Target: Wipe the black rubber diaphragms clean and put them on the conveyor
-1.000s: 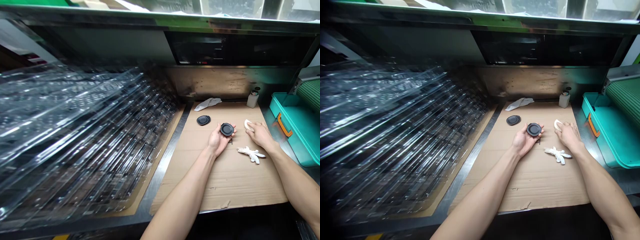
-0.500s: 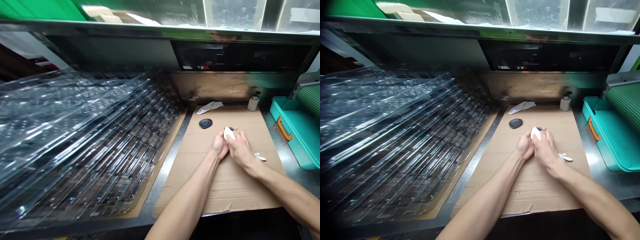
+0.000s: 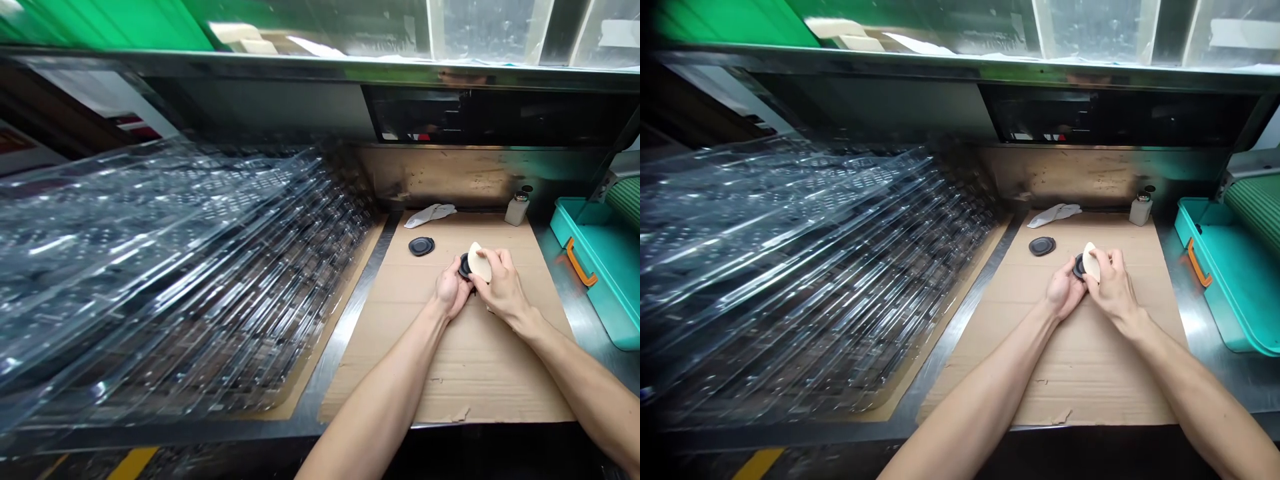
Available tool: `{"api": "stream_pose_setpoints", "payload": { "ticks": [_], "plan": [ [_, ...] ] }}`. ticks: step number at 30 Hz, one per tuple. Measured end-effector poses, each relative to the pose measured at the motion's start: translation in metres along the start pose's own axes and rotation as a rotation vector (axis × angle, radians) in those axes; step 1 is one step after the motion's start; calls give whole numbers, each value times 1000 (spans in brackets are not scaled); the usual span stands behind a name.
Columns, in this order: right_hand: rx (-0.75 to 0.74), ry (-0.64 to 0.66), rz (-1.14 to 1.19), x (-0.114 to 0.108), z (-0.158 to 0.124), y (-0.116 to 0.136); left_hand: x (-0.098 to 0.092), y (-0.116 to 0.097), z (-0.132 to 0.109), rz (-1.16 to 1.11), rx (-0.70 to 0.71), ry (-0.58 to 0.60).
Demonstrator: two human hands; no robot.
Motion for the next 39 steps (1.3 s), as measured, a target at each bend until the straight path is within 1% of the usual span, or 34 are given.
{"api": "stream_pose_setpoints", "payload": {
  "ticks": [1,3,5,6,7,9,12,16,18,20,23,26,30,33,36,37,39],
  "plan": [
    [32,19,62,0,-1,-2,0,1,1,-4,7,18],
    [84,100,127,2,-6,-1,-1,3,2,-11,18,27],
    [75,174,121,5,-11,6,-3,5,3,-3,14,5],
    [53,191,98,7,-12,10,-4,5,2,1,9,-1],
    [31,189,67,9,-12,14,-5,6,2,3,7,-2],
    [13,143,2,11,-8,18,-5,6,0,0,7,11],
    [49,67,-51,13,-1,16,-4,7,-2,-1,10,13],
    [7,120,-60,17,-2,16,-3,6,-3,18,11,13],
    [35,101,-88,16,-3,15,-2,5,-3,33,14,12],
    [64,78,-117,13,-3,14,-2,4,-3,36,26,-14],
    [54,129,-155,13,-2,14,-3,3,-3,26,34,-40],
    [99,143,-174,12,-3,11,-5,1,-3,34,33,-58],
    [73,167,-165,10,-7,9,-5,1,-2,39,30,-61],
    [99,127,-149,8,-8,5,-6,3,-1,48,32,-85],
    [74,135,-114,8,-5,1,-7,3,0,69,20,-86],
    [82,115,-104,6,-2,-3,-7,3,-1,76,13,-84],
    [116,18,-79,-1,5,-15,-6,1,-1,94,6,-70]
  ]
}}
Point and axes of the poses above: each hand's wrist, its own z-axis towards the middle knuckle, its own x-axis out of the palm, y = z × x, the point moved 3 cm from there along z, towards the middle knuckle, and after that the axes turned 1 degree about -x, right-handed, at the moved point
